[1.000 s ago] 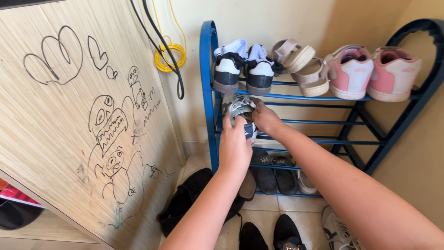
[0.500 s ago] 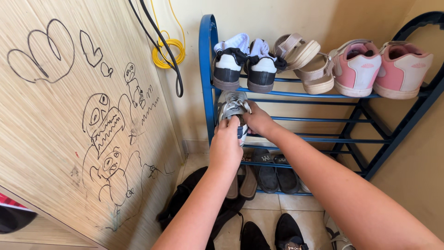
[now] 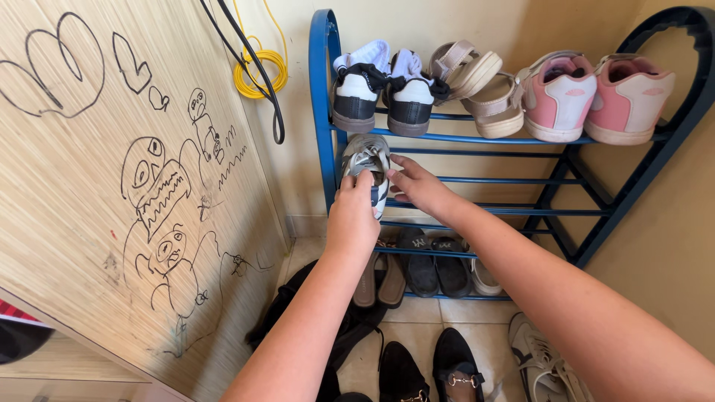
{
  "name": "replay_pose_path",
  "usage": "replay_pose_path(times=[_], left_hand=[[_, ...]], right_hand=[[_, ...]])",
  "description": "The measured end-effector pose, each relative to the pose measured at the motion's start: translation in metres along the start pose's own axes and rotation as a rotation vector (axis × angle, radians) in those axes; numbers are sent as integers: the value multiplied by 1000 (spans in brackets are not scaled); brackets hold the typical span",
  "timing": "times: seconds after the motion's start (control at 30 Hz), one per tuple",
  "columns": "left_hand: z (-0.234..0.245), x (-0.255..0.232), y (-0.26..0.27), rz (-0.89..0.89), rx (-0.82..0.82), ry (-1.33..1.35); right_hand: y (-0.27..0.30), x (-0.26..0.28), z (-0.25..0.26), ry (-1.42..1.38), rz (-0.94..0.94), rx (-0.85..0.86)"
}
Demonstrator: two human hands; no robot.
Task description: The person organizes a shoe rack by picking up various shoes from the floor and lower shelves, then placing them onto the rack. They handle sneakers, sandals, flats, and slides, arranging them by type and color across multiple shelves.
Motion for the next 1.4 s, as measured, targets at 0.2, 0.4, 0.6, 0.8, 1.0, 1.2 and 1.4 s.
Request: replay_pose_path(times=[0.2,0.4,0.6,0.8,1.0,1.2,1.4], left_hand=[[0,4,5,-5,-12,-6],[3,1,12,-23,-45,-22],[-5,-9,22,-134,-162,-254],[-15,-40,36,-355,-282,-341],[-91,-100,55,-190,-14,430],[-211,-116,57,427,469,1124],[-319,-84,157,884,1004,800]], right_hand=[[23,-9,16,221,147,-46],[98,11,57,2,-46,191],[145,-2,103,-154,-128,233],[172,1,124,-184,-156,141],[183,17,126,-233,-43,160],[217,-33,161,-137,-342,104],[301,-166,132,637,-1002,473]])
Point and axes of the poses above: each hand's wrist, its own y-axis away from the middle knuckle, its own z-axis out of the back of the hand, x = y × z, the point moved 1 cm from there along -y, towards the middle knuckle
